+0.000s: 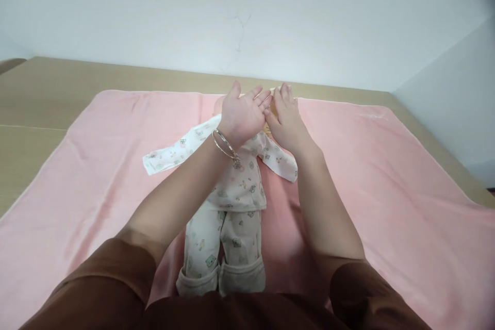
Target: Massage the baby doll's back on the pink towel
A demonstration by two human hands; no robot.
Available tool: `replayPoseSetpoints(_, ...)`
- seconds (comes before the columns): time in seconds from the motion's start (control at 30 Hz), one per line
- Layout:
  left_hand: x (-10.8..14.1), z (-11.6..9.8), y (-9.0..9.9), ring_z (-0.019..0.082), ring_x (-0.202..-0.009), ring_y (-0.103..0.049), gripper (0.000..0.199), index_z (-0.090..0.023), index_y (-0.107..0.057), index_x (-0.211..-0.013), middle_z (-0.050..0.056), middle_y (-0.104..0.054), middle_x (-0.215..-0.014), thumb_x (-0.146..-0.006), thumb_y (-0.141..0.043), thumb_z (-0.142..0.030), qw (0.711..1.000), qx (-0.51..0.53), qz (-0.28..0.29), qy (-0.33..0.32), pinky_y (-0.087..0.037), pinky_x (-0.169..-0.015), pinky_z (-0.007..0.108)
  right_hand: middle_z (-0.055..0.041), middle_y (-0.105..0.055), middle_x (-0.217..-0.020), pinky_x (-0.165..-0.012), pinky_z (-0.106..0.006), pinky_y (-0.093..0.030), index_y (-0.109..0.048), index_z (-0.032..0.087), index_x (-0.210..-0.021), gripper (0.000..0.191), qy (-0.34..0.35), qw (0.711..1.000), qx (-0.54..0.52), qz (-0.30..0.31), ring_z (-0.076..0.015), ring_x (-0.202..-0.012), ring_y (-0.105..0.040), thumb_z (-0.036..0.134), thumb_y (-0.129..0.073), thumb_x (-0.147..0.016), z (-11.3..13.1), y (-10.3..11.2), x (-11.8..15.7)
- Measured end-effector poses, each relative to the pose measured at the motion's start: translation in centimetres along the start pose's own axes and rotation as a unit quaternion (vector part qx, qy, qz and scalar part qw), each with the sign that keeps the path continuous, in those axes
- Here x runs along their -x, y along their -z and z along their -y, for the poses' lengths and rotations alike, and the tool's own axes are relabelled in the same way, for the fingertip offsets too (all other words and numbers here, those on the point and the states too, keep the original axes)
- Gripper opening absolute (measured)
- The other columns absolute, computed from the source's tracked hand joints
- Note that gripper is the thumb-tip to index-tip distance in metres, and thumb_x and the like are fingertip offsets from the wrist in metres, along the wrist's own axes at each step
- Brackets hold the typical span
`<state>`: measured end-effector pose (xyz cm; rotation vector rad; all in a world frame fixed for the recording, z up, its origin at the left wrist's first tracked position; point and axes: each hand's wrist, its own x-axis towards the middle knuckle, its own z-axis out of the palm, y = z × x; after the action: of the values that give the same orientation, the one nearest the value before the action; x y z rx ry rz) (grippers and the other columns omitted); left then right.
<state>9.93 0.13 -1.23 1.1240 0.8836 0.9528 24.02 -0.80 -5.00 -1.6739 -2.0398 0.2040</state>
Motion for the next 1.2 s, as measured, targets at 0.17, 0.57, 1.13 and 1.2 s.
replayPoseSetpoints(0.17, -0.3, 0.9, 0.9, 0.024, -0.153, -0.045, 0.080, -0.014, -0.042, -0.153, 0.013, -0.058, -0.149, -0.101, -0.006, -0.063, 0.997, 0.079, 0.008, 0.003, -0.048, -0.120, 0.048, -0.0207, -0.022, -0.172, -0.129, -0.063, -0.022, -0.027, 0.007, -0.162, 0.068, 0.002, 0.998, 0.056, -0.002, -0.0351, -0.160, -0.024, 0.033, -0.037, -0.099, 1.1, 0.0, 0.3)
replayPoseSetpoints(0.57, 6.1, -0.6, 5.6, 0.023, -0.146, -0.054, 0.066, -0.022, -0.038, -0.158, 0.011, -0.057, -0.153, -0.103, -0.012, -0.048, 0.994, 0.067, -0.077, 0.048, -0.052, -0.117, 0.044, -0.0185, -0.026, -0.169, -0.112, -0.061, -0.047, -0.037, 0.022, -0.159, 0.067, -0.026, 0.995, 0.092, -0.027, -0.0421, -0.151, -0.035, 0.048, -0.050, -0.098, 0.5, 0.1, 0.1)
replayPoseSetpoints(1.13, 9.7, -4.3, 10.1, 0.022, -0.147, -0.052, 0.064, -0.019, -0.045, -0.153, 0.011, -0.062, -0.143, -0.102, -0.011, -0.038, 0.990, 0.051, -0.080, 0.101, -0.054, -0.106, 0.045, -0.0269, -0.009, -0.170, -0.110, -0.075, -0.040, -0.019, 0.016, -0.162, 0.085, -0.090, 0.986, 0.137, -0.032, -0.0508, -0.154, -0.026, 0.058, -0.050, -0.095, 1.5, -2.3, -0.6)
replayPoseSetpoints(1.2, 9.6, -3.2, 11.0, 0.029, -0.147, -0.051, 0.063, -0.025, -0.053, -0.147, 0.011, -0.064, -0.140, -0.101, -0.020, -0.055, 0.991, -0.015, -0.096, 0.092, -0.051, -0.108, 0.053, -0.0249, -0.009, -0.172, -0.113, -0.078, -0.035, -0.020, 0.018, -0.163, 0.083, -0.099, 0.986, 0.128, -0.027, -0.0517, -0.155, -0.023, 0.060, -0.048, -0.097, 1.5, -1.9, -0.4)
